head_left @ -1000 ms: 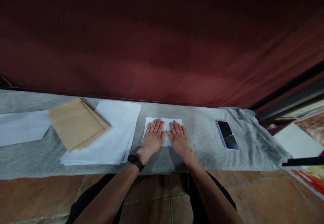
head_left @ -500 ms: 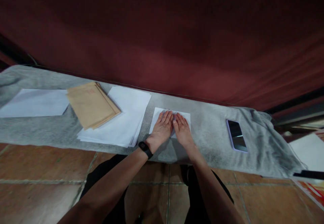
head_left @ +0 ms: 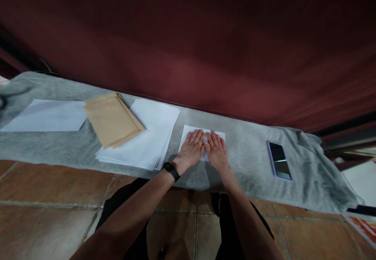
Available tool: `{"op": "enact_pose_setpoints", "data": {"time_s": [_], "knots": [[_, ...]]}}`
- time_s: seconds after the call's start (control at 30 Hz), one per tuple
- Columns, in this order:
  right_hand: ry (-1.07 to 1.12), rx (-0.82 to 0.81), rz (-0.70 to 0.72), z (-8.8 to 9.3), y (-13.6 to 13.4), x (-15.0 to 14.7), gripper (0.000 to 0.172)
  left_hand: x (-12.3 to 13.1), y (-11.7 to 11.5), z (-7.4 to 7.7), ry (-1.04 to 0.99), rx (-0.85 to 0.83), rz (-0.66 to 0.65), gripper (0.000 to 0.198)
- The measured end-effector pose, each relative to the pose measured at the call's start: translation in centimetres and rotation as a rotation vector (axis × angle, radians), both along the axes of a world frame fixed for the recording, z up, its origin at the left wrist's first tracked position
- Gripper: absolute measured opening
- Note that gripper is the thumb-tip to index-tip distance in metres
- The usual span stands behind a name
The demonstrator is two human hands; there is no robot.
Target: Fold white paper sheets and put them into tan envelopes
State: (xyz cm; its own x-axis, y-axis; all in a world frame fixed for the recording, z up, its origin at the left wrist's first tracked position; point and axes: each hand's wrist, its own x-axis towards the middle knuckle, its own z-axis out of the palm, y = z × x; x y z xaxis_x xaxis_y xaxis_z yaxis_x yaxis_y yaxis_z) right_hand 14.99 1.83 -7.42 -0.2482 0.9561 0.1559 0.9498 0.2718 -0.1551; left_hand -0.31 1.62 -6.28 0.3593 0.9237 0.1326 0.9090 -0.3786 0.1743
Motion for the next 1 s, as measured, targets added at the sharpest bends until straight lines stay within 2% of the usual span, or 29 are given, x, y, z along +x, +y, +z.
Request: {"op": "enact_pose_setpoints", "data": {"time_s": [0.3, 0.57, 0.73, 0.83, 1.0], "knots": [[-0.012, 0.034, -0.070, -0.4, -0.4, 1.7, 0.057, -1.3, 0.4, 0.0, -0.002, 0.019, 0.137, 0.061], [-0.008, 0.003, -0.137, -0.3, -0.7, 3.0, 0.059, -2.3, 0.2, 0.2, 0.047, 0.018, 0.164, 0.062], [0.011, 0.036, -0.178, -0.1, -0.9, 2.7, 0.059, -2.7, 0.2, 0.0, 0.040, 0.024, 0.192, 0.063], [0.030, 0.030, -0.149, 0.5, -1.2, 1.6, 0.057, -2.1, -0.3, 0.1, 0.030, 0.055, 0.194, 0.063], [0.071, -0.013, -0.001, 1.5, -1.6, -0.8, 0.054, -0.7, -1.2, -0.1, -0.011, 0.102, 0.074, 0.060]]}}
